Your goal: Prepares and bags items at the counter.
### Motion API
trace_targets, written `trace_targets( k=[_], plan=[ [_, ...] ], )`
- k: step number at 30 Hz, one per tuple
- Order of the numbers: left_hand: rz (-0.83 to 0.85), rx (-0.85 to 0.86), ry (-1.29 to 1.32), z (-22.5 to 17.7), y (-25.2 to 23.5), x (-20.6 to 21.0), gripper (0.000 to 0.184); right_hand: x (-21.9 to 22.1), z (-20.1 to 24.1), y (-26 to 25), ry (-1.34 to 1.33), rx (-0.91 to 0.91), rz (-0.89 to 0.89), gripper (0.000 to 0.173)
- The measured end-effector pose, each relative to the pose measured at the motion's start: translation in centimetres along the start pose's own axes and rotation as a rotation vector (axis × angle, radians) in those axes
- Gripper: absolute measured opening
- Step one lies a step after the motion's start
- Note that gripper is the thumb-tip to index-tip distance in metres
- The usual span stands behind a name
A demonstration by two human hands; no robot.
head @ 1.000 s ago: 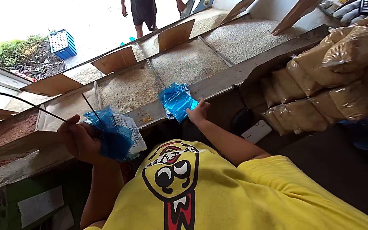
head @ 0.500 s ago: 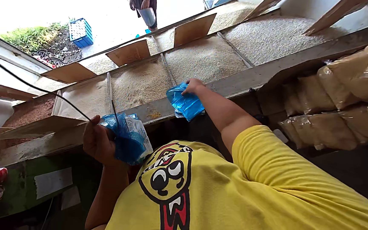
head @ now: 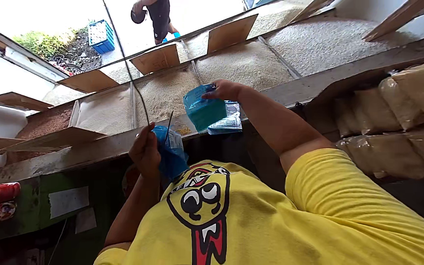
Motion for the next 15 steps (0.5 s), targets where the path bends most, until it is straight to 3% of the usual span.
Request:
trace_targets(
  k=[8, 11, 15],
  plan=[
    [-0.068, -0.029, -0.016, 0.5, -1.6, 0.4, 0.026, 3.7, 9.4, 2.8, -0.098, -0.498, -0.342, 0.022],
    [-0.116, -0.018, -0.059, 0.0, -2.6, 0.1, 0.025, 6.0, 11.7, 3.9, -0.202, -0.633, -0.342, 0.035],
    [-0.163, -0.011, -0.085, -0.7, -3.3, -0.5, 0.025, 8.4, 13.7, 5.0, -0.293, -0.700, -0.304, 0.028]
  ],
)
Point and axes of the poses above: each hand's wrist, its own y-axis away from the middle knuckle, its own x-axis out of the palm, z = x × y, the point moved 6 cm from there along -y, towards the middle knuckle, and after that the axes turned 8 degrees about -y, right-handed, at the moved point
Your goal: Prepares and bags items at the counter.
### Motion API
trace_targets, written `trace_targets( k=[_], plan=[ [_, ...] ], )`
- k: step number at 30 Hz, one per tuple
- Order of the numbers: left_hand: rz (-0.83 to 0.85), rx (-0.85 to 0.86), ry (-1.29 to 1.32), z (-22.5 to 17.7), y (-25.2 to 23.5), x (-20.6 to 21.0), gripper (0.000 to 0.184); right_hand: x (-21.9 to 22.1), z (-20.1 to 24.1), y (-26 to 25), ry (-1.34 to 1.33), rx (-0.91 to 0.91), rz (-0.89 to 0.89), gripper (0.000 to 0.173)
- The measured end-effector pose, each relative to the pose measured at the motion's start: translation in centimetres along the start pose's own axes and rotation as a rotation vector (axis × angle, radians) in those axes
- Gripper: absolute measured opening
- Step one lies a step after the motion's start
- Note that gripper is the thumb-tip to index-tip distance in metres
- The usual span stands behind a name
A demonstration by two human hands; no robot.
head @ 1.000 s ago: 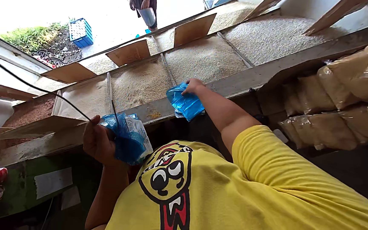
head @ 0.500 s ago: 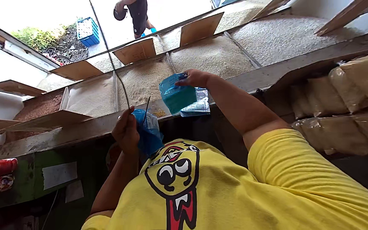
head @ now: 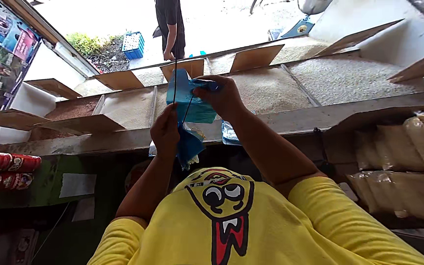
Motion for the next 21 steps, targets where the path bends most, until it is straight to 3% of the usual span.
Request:
trace_targets(
  k=[4, 8, 13, 17, 21],
  plan=[
    [-0.020, 0.011, 0.006, -0.7, -0.1, -0.6, 0.025, 1.5, 1.0, 0.5, 0.080, -0.165, 0.015, 0.026],
    [-0.038, -0.001, -0.050, -1.4, -0.2, -1.2, 0.025, 3.1, 2.9, 1.7, 0.391, -0.448, 0.008, 0.022],
    [-0.115, -0.040, -0.041, -2.1, 0.1, -2.2, 0.023, 5.8, 4.4, 3.7, 0.746, -0.817, 0.148, 0.028],
    [-0.161, -0.016, 0.018, -2.1, 0.4, -2.8, 0.021, 7.9, 3.6, 4.8, 0.711, -0.776, 0.283, 0.032],
    [-0.139, 0.013, -0.018, -1.9, 0.2, -4.3, 0.023, 10.2, 1.4, 7.4, 0.430, -0.611, 0.433, 0.059]
  ],
)
Point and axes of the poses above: each hand's wrist, its own y-axis away from the middle knuckle, its own x-axis out of the palm, z = x × y, the point moved 6 cm from there along -y, towards the middle knuckle, and after that the axes turned 8 degrees about -y, right-handed, at the moved point
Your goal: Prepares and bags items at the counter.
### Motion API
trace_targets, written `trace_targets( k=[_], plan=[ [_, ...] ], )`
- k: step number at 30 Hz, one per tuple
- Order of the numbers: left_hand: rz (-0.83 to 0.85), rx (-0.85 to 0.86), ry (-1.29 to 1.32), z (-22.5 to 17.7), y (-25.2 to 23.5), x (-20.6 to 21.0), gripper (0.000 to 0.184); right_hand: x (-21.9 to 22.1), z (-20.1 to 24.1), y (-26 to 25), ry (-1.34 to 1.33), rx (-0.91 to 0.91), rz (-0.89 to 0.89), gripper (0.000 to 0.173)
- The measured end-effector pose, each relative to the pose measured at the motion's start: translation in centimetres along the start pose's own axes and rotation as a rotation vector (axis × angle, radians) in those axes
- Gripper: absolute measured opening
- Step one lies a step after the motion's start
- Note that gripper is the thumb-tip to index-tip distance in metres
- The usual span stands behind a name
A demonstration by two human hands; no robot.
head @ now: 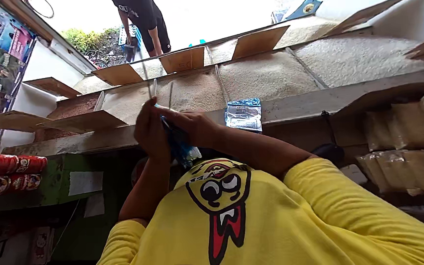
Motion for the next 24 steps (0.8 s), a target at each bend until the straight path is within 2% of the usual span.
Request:
trace_targets(
  k=[3, 4, 6, 8, 10, 11, 13, 15, 16, 18, 21, 24],
  plan=[
    [0.031, 0.022, -0.096, -0.4, -0.5, -2.3, 0.027, 0.2, 0.7, 2.3, -0.247, -0.061, 0.081, 0.075],
    [0.038, 0.079, -0.098, -0.5, -0.8, -3.3, 0.027, 0.3, 0.3, 3.4, -0.283, -0.092, 0.087, 0.075],
    [0.018, 0.188, -0.088, -1.1, -1.0, -4.8, 0.026, 0.2, -2.6, 6.3, -0.209, -0.077, 0.076, 0.064],
    [0.011, 0.169, -0.099, -2.1, -0.8, -5.7, 0.027, -0.3, -8.1, 9.9, -0.050, 0.155, 0.106, 0.051],
    [0.021, 0.102, -0.097, -3.1, -1.0, -5.9, 0.026, -1.8, -14.8, 14.4, 0.126, 0.563, 0.128, 0.046],
    [0.079, 0.118, -0.092, -2.6, -1.2, -6.4, 0.026, -3.1, -17.8, 16.7, 0.213, 0.770, 0.109, 0.046],
    [0.249, 0.156, -0.112, -0.2, -1.4, -7.6, 0.029, -6.4, -22.2, 20.9, 0.359, 1.195, 0.064, 0.056],
    [0.138, 0.078, -0.021, 0.3, -0.9, -6.7, 0.023, -9.1, -24.2, 22.9, 0.439, 1.457, 0.009, 0.069],
    [0.104, 0.047, 0.053, 0.9, -0.3, -6.2, 0.025, -9.8, -24.7, 23.0, 0.459, 1.518, 0.015, 0.075],
    [0.089, 0.014, 0.112, 1.2, 0.3, -5.1, 0.026, -9.6, -25.6, 22.3, 0.461, 1.520, 0.052, 0.081],
    [0.084, -0.016, 0.012, -0.2, 0.5, -3.4, 0.028, -7.9, -26.2, 21.0, 0.434, 1.581, 0.171, 0.084],
    [0.067, 0.042, -0.006, 0.4, 0.7, -2.5, 0.027, -7.1, -25.9, 19.0, 0.402, 1.726, 0.282, 0.071]
  ],
)
Point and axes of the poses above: each hand's wrist, its own y-axis away from the middle knuckle, its own x-axis out of the palm, z = x × y, the point moved 6 cm from there along -y, towards the middle knuckle, and after that the axes turned 8 degrees about -y, right-handed, at the moved point
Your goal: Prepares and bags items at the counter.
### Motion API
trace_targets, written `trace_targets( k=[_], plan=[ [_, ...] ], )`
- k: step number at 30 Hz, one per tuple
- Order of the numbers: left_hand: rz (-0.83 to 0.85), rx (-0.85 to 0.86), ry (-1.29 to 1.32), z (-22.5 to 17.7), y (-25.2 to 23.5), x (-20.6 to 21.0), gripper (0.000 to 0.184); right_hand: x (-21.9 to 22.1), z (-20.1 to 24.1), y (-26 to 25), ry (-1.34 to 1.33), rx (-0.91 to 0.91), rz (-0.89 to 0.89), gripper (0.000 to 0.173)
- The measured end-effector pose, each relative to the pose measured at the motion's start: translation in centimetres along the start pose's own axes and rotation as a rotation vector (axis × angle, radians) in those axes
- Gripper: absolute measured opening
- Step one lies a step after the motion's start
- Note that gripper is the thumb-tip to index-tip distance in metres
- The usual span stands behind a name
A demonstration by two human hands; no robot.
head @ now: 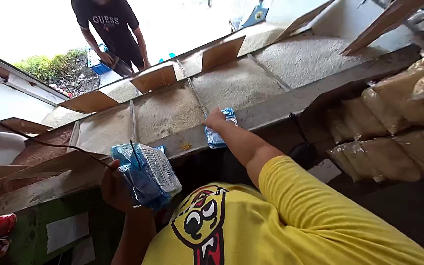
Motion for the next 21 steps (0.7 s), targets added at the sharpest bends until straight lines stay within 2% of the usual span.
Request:
trace_targets(
  k=[3, 5, 7, 10, 14, 17, 21],
  plan=[
    [-0.068, -0.044, 0.040, 0.2, 0.2, 0.6, 0.027, -0.2, 1.5, 1.5, 0.109, 0.008, 0.114, 0.045],
    [-0.067, -0.035, 0.077, 0.7, 0.3, 0.8, 0.028, -0.5, 1.8, 2.5, 0.128, -0.021, 0.143, 0.035],
    [-0.072, -0.041, 0.110, 0.8, 0.3, 1.2, 0.028, -1.5, 2.1, 3.5, 0.157, -0.058, 0.154, 0.032],
    [-0.055, -0.034, 0.156, 0.8, 0.3, 1.7, 0.028, -4.0, 1.7, 5.1, 0.158, -0.097, 0.109, 0.036],
    [-0.082, -0.051, 0.133, 0.6, 0.2, 2.2, 0.027, -9.6, -0.7, 8.7, -0.109, -0.069, -0.090, 0.030],
    [-0.039, -0.037, 0.133, 1.0, 0.0, 3.0, 0.026, -13.7, -2.9, 11.2, -0.411, -0.227, -0.284, 0.031],
    [0.022, -0.023, 0.189, 0.7, -0.6, 4.9, 0.026, -16.5, -3.7, 14.4, -0.757, -0.644, -0.388, 0.034]
  ],
)
Point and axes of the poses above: each hand's wrist, its own y-axis away from the middle knuckle, its own x-axis out of the palm, z = x × y, the point moved 6 cm from there along -y, towards the middle knuckle, and after that the axes turned 8 degrees about -y, right-handed, at the moved point
